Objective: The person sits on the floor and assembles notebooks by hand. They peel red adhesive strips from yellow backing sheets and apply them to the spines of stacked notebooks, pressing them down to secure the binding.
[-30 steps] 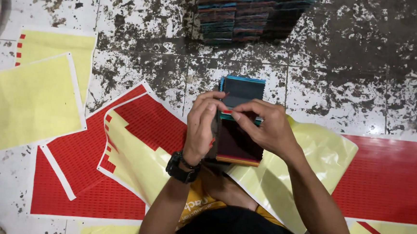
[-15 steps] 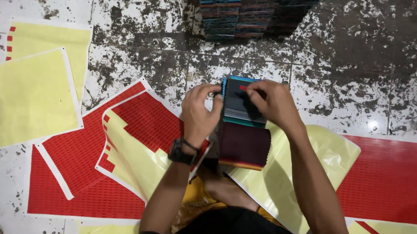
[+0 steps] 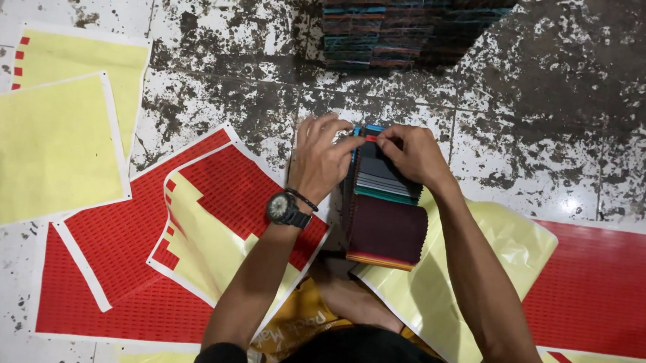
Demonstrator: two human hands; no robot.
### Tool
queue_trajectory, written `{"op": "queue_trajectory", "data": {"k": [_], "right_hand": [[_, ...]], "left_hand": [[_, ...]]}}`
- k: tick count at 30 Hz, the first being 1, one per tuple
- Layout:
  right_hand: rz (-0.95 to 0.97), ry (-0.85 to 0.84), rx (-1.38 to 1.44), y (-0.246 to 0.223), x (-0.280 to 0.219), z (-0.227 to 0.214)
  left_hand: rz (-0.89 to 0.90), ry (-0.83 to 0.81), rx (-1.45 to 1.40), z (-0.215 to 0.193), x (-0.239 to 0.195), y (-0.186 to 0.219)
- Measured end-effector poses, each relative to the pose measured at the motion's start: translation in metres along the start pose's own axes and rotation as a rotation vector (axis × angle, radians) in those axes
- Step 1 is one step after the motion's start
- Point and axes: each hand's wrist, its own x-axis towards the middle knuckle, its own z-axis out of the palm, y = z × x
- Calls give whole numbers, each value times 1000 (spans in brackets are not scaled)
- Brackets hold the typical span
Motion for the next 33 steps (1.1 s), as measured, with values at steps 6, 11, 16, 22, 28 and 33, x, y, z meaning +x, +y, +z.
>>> {"op": "queue_trajectory", "data": {"k": [6,11,16,22,28,33], "right_hand": [[26,51,-45,18,6,18],[25,103,-144,14,4,20],[-147,220,-410,18,2,0],[-317,267,-388,61,16,16],[-500,486,-615,60,6,22],[-552,369,-334,39,-1,16]], "left_hand": [[145,15,192,14,4,-1],[204,36,284,9,7,5],[245,12,315,10,7,5],[166,-9,188,11,6,2],[-16,38,56,2,-10,2],[-134,7,-87,-5,-13,4]]}}
